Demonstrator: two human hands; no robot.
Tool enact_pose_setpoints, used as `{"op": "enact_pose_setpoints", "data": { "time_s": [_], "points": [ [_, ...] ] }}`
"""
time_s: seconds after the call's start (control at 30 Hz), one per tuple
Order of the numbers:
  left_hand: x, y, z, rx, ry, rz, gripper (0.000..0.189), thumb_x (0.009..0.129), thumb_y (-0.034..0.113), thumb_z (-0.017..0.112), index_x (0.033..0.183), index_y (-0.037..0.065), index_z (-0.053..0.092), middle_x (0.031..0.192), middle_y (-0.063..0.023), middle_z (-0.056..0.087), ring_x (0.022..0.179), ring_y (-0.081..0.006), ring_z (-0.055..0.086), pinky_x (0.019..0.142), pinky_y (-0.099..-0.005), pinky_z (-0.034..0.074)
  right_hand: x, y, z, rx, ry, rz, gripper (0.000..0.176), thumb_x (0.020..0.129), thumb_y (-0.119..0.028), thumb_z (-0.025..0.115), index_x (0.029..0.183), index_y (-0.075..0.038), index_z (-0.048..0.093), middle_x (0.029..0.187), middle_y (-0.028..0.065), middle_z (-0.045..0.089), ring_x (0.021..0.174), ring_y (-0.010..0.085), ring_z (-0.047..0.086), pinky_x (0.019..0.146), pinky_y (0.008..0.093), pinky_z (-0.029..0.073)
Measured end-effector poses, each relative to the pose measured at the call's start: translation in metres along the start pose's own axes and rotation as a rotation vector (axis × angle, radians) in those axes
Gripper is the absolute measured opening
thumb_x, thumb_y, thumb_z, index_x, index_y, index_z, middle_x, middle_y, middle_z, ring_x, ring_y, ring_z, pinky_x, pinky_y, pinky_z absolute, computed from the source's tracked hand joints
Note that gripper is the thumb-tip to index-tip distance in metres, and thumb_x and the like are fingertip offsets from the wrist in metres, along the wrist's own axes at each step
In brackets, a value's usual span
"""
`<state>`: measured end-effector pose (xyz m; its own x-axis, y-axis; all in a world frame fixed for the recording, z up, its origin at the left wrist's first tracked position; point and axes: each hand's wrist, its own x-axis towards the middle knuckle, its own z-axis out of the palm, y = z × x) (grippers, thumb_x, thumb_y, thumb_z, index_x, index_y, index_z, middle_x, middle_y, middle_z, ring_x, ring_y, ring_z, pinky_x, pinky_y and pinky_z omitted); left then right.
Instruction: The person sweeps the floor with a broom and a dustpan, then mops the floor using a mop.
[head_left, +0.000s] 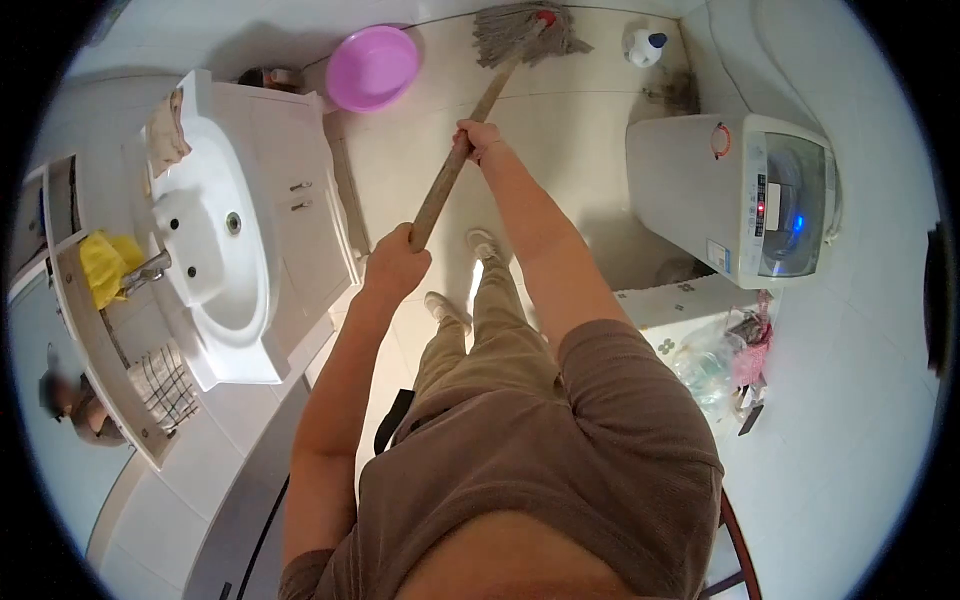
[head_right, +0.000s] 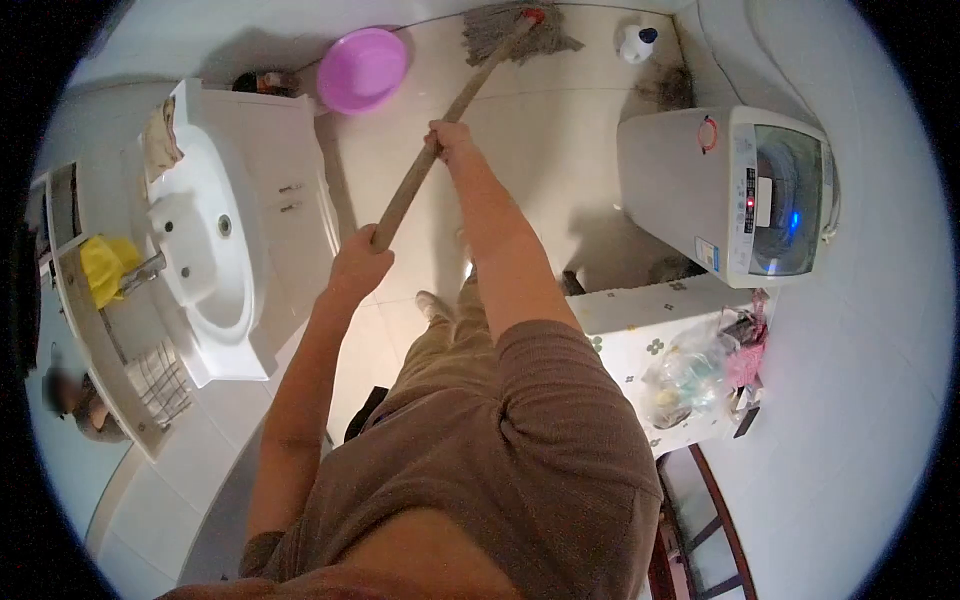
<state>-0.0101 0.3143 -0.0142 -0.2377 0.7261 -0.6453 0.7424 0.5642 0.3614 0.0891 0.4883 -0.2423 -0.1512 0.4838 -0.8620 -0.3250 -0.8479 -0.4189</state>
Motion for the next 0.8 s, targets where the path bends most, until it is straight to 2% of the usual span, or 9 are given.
{"op": "enact_pose_setpoints", "data": {
  "time_s": [0.13,0.17,0.27,0.33,0.4,0.47,0.53,0.6,0.8],
  "points": [
    [0.009,-0.006,0.016,-0.010,-0.077,0.071,0.033,0.071,0.016,0.051,0.099,0.000,0.056,0.089,-0.0218,0.060,0.087,-0.0377,0.057,0.077,-0.0430,0.045,-0.011,-0.010,-0.032,-0.218,0.069,0.015,0.012,0.081,-0.011,0.058,0.080,0.001,0.054,0.065,0.0078,0.056,0.055,0.0175,0.055,0.046,0.0292,0.047],
    [0.009,-0.012,0.020,-0.015,-0.080,0.072,0.033,0.071,0.016,0.051,0.099,0.000,0.056,0.089,-0.0218,0.060,0.087,-0.0377,0.057,0.077,-0.0430,0.045,-0.006,0.002,-0.032,-0.024,0.155,0.006,0.012,0.082,-0.013,0.056,0.078,-0.001,0.054,0.065,0.0074,0.056,0.054,0.0169,0.055,0.043,0.0268,0.043],
    [0.002,-0.034,0.033,-0.040,-0.143,0.068,0.035,0.071,0.016,0.051,0.103,0.001,0.055,0.092,-0.0210,0.061,0.090,-0.0371,0.057,0.078,-0.0428,0.045,-0.022,0.018,-0.052,-0.190,0.197,0.034,0.012,0.081,-0.014,0.055,0.077,-0.002,0.054,0.065,0.0087,0.056,0.055,0.0181,0.055,0.043,0.0284,0.043],
    [-0.015,-0.053,0.042,-0.038,-0.131,0.093,0.036,0.072,0.017,0.052,0.105,0.003,0.055,0.094,-0.0199,0.061,0.091,-0.0369,0.057,0.079,-0.0428,0.045,-0.010,0.061,-0.070,-0.135,0.215,-0.007,0.011,0.080,-0.013,0.055,0.076,-0.003,0.053,0.065,0.0092,0.055,0.055,0.0201,0.056,0.045,0.0322,0.045],
    [-0.038,-0.075,0.042,-0.043,-0.171,0.059,0.038,0.072,0.018,0.053,0.108,0.005,0.054,0.096,-0.0194,0.061,0.092,-0.0367,0.057,0.080,-0.0431,0.045,-0.020,0.089,-0.071,-0.102,0.207,0.092,0.013,0.081,-0.014,0.054,0.075,-0.003,0.052,0.065,0.0093,0.055,0.055,0.0220,0.056,0.046,0.0365,0.045],
    [-0.063,-0.101,0.039,-0.048,-0.191,-0.008,0.040,0.072,0.019,0.054,0.111,0.007,0.053,0.096,-0.0194,0.061,0.092,-0.0368,0.057,0.080,-0.0433,0.045,-0.027,0.130,-0.073,-0.062,0.061,0.135,0.012,0.080,-0.012,0.053,0.074,-0.002,0.050,0.064,0.0097,0.055,0.055,0.0231,0.056,0.047,0.0366,0.046],
    [-0.095,-0.125,0.032,-0.027,-0.163,-0.081,0.041,0.072,0.019,0.055,0.111,0.008,0.053,0.094,-0.0191,0.062,0.090,-0.0368,0.058,0.079,-0.0436,0.045,-0.054,0.156,-0.043,-0.042,0.243,0.242,0.011,0.081,-0.011,0.052,0.074,-0.003,0.049,0.063,0.0103,0.053,0.055,0.0235,0.056,0.048,0.0359,0.049],
    [-0.125,-0.150,0.023,-0.015,-0.122,-0.108,0.041,0.072,0.020,0.055,0.112,0.009,0.053,0.093,-0.0188,0.062,0.088,-0.0367,0.059,0.078,-0.0438,0.046,-0.070,0.184,-0.021,-0.241,0.229,0.370,0.007,0.081,-0.010,0.052,0.078,-0.004,0.050,0.065,0.0104,0.054,0.055,0.0230,0.056,0.050,0.0357,0.051],
    [-0.189,-0.196,0.006,0.072,0.026,-0.216,0.042,0.071,0.021,0.059,0.111,0.011,0.055,0.086,-0.0162,0.064,0.080,-0.0345,0.061,0.072,-0.0431,0.048,-0.139,0.205,0.053,-0.201,0.161,0.490,0.010,0.078,-0.002,0.051,0.088,-0.003,0.048,0.069,0.0096,0.054,0.056,0.0220,0.057,0.050,0.0374,0.052]
  ]
}}
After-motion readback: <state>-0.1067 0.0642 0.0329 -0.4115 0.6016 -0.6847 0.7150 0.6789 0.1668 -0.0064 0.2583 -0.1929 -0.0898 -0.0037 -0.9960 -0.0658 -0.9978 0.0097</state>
